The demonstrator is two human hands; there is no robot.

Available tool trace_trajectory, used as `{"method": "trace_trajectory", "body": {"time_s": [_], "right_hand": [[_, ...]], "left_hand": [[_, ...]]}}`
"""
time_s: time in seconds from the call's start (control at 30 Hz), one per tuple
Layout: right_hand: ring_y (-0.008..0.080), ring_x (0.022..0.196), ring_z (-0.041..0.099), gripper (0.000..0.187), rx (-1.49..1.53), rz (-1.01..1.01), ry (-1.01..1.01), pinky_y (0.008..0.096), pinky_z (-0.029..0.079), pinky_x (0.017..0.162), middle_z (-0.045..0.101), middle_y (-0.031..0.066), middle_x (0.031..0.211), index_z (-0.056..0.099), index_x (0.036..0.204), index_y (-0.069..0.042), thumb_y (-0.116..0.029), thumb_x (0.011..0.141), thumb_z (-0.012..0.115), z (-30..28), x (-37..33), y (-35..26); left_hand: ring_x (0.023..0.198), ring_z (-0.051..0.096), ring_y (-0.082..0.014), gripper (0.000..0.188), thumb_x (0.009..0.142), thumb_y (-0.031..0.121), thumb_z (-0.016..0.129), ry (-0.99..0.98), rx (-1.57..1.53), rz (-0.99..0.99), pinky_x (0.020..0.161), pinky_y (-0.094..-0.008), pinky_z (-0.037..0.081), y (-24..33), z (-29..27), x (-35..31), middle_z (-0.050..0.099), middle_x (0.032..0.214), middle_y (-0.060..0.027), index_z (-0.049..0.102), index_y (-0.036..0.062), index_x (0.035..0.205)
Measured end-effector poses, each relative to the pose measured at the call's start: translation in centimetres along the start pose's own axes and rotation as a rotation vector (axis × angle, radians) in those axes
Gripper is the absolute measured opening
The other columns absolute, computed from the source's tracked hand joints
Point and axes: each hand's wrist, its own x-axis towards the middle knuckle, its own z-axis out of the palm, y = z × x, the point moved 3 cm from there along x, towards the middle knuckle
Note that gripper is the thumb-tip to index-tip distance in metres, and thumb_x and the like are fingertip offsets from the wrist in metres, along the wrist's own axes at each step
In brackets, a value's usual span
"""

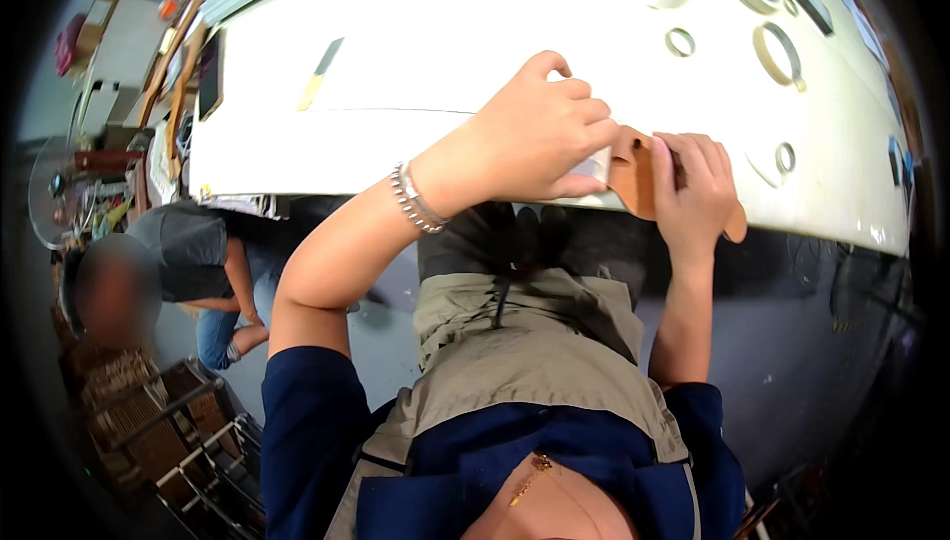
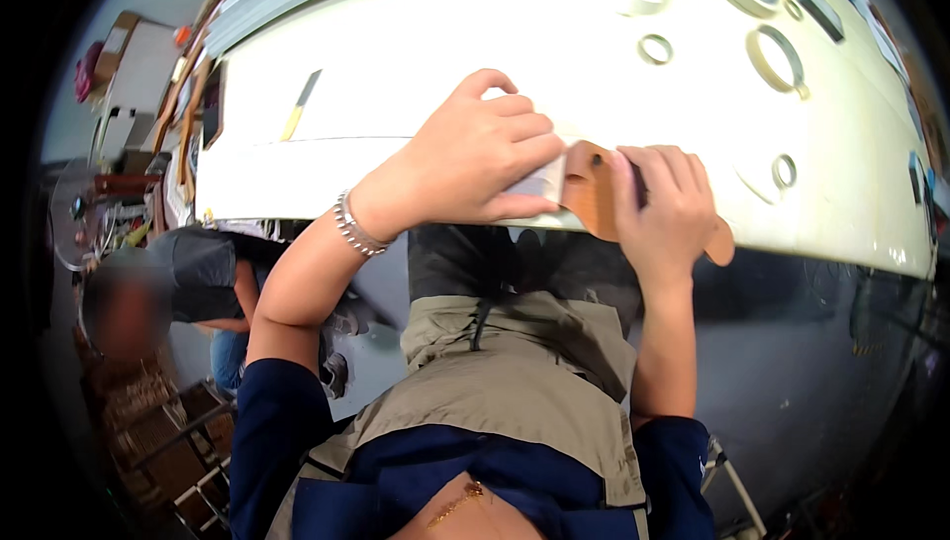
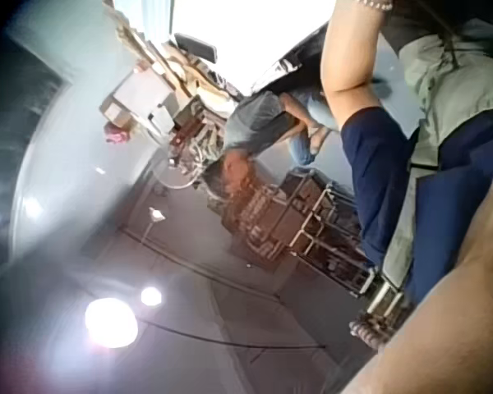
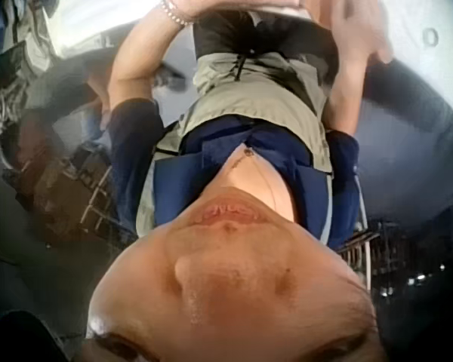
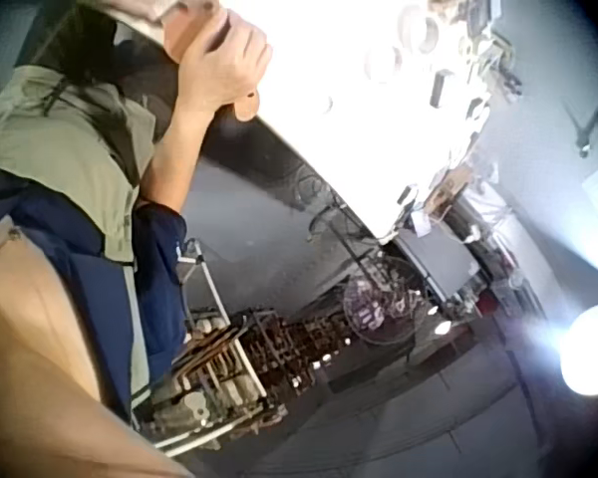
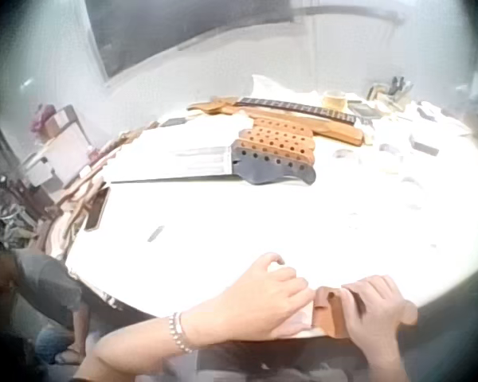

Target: The person applies masking tape to the edges of guitar necks on a workbench. They handle multiple necks, including a black one and a wooden one, peeling tape from a roll and smoothing it along the sides. The person also briefly handles a guitar fretboard and places the taped necks into a wooden rack.

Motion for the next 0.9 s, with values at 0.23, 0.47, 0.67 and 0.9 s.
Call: {"method": "trace_trajectory", "body": {"time_s": [0.23,0.47,0.67,0.9], "right_hand": [[0.0211,0.069,0.055,0.004,0.006,0.029,-0.032,0.0304,0.044,0.061,0.061,0.0064,0.076,0.063,0.079,-0.002,-0.006,0.08,0.064,0.2,-0.4,0.1],[0.0234,0.07,0.056,0.006,-0.02,0.029,-0.034,0.0319,0.045,0.064,0.06,0.0093,0.076,0.062,0.078,0.0,-0.004,0.081,0.063,0.2,-0.3,0.1],[0.0248,0.071,0.056,0.007,-0.015,0.027,-0.062,0.0328,0.044,0.065,0.06,0.0106,0.076,0.061,0.079,0.002,-0.003,0.084,0.06,0.3,-0.3,0.0],[0.0239,0.07,0.055,0.003,0.07,-0.008,-0.114,0.0317,0.043,0.065,0.06,0.01,0.076,0.061,0.081,0.001,-0.002,0.079,0.062,0.3,0.0,-0.5]], "left_hand": [[0.083,0.057,-0.0163,0.044,0.072,0.05,0.067,0.019,0.148,-0.105,0.094,-0.0435,0.035,-3.7,-3.1,-7.9,0.063,0.079,0.0005,0.066,0.0124,0.096],[0.093,0.057,-0.0203,0.045,0.059,0.041,0.077,-0.121,0.315,-0.32,0.096,-0.0456,0.034,-8.8,-9.5,-18.4,0.064,0.086,-0.0005,0.067,0.0138,0.093],[0.113,0.048,-0.0197,0.045,0.06,0.037,0.078,-0.255,0.464,-0.453,0.107,-0.0442,0.027,-12.6,-13.2,-25.8,0.06,0.1,0.0022,0.065,0.0157,0.098],[0.116,0.043,-0.024,0.028,0.061,0.022,0.076,-0.335,0.749,-0.729,0.105,-0.0427,0.029,-13.9,-17.7,-35.5,0.054,0.11,-0.0026,0.066,0.0101,0.084]]}}
